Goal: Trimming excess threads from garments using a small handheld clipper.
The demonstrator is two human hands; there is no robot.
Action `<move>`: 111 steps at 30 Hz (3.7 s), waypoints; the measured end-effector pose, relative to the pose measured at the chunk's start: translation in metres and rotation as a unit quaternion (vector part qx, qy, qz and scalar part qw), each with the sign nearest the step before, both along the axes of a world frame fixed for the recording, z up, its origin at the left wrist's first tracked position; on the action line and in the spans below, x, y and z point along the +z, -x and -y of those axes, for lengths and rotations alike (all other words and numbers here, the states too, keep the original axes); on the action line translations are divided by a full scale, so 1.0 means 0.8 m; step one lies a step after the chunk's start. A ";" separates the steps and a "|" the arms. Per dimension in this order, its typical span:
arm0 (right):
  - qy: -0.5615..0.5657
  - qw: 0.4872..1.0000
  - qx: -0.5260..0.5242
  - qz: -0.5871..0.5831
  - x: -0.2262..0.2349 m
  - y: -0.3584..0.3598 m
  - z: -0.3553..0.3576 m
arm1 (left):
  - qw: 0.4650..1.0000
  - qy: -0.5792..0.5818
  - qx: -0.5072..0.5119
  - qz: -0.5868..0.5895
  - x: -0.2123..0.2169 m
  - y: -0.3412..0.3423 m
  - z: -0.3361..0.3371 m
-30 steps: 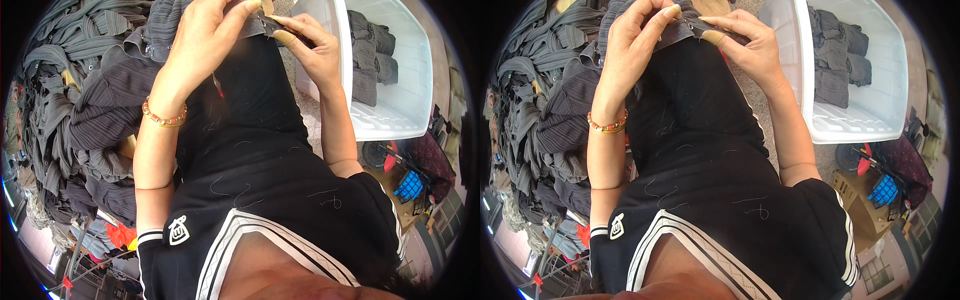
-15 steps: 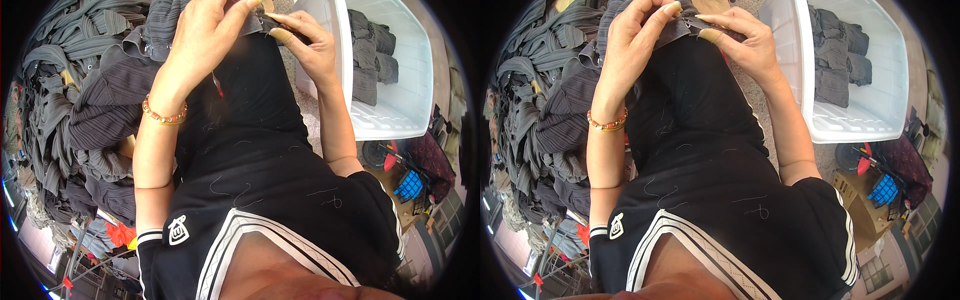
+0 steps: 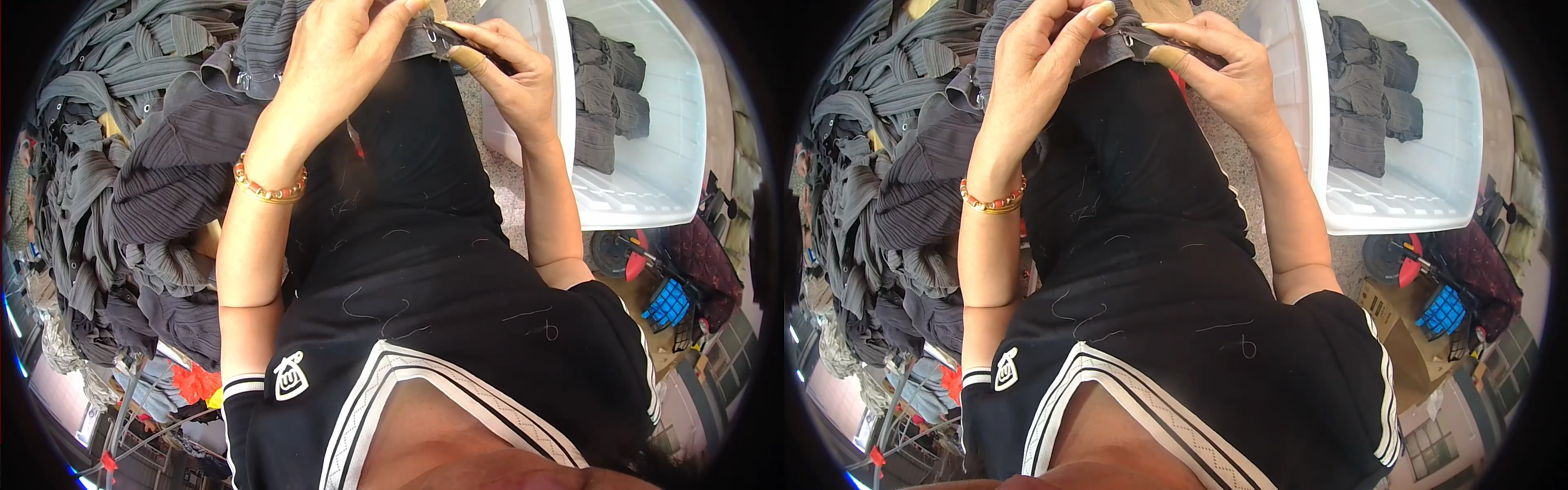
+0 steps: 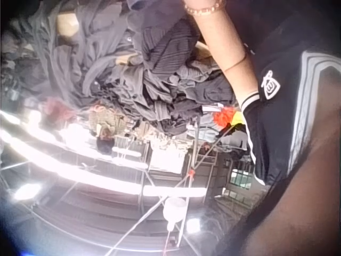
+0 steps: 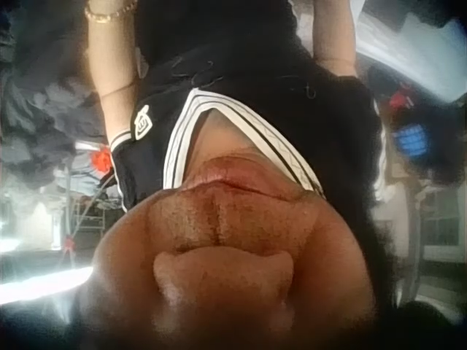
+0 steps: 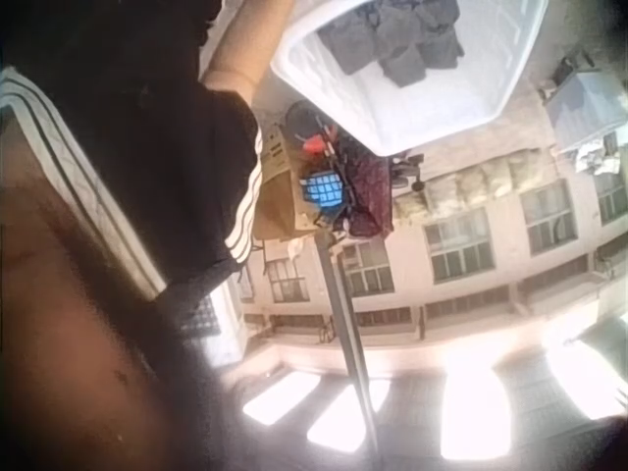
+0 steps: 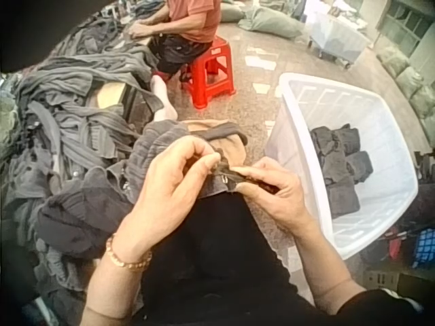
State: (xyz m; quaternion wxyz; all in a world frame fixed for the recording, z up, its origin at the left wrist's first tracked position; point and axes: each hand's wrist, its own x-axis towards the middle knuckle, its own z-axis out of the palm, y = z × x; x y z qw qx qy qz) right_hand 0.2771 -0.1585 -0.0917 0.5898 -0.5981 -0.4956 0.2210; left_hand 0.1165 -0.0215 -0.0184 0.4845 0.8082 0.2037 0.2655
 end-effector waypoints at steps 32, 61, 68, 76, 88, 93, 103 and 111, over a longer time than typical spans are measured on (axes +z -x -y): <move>0.017 0.993 0.039 -0.112 -0.002 0.019 0.008 | 0.974 -0.213 0.071 0.006 -0.055 0.076 0.007; 0.021 0.979 0.027 0.202 0.033 0.003 0.026 | 0.856 -0.509 0.020 -0.087 -0.012 0.024 0.023; 0.031 0.972 0.044 0.230 0.045 0.003 0.020 | 0.869 -0.369 0.067 0.322 -0.079 -0.013 0.000; 0.029 0.972 0.053 0.227 0.048 0.004 0.014 | 0.852 -0.521 0.004 -0.055 -0.006 0.017 0.015; 0.037 0.969 0.051 0.238 0.058 0.006 0.012 | 0.938 -0.278 -0.082 0.191 -0.019 0.003 -0.008; 0.034 0.965 0.047 0.255 0.060 0.005 0.010 | 0.952 -0.286 -0.080 0.070 -0.019 0.006 -0.010; 0.064 0.965 0.059 0.249 0.070 0.003 0.004 | 0.966 -0.243 -0.092 -0.016 0.001 0.015 -0.012; 0.056 0.966 0.048 0.247 0.064 -0.001 0.006 | 0.973 -0.223 -0.059 0.028 0.006 0.016 -0.007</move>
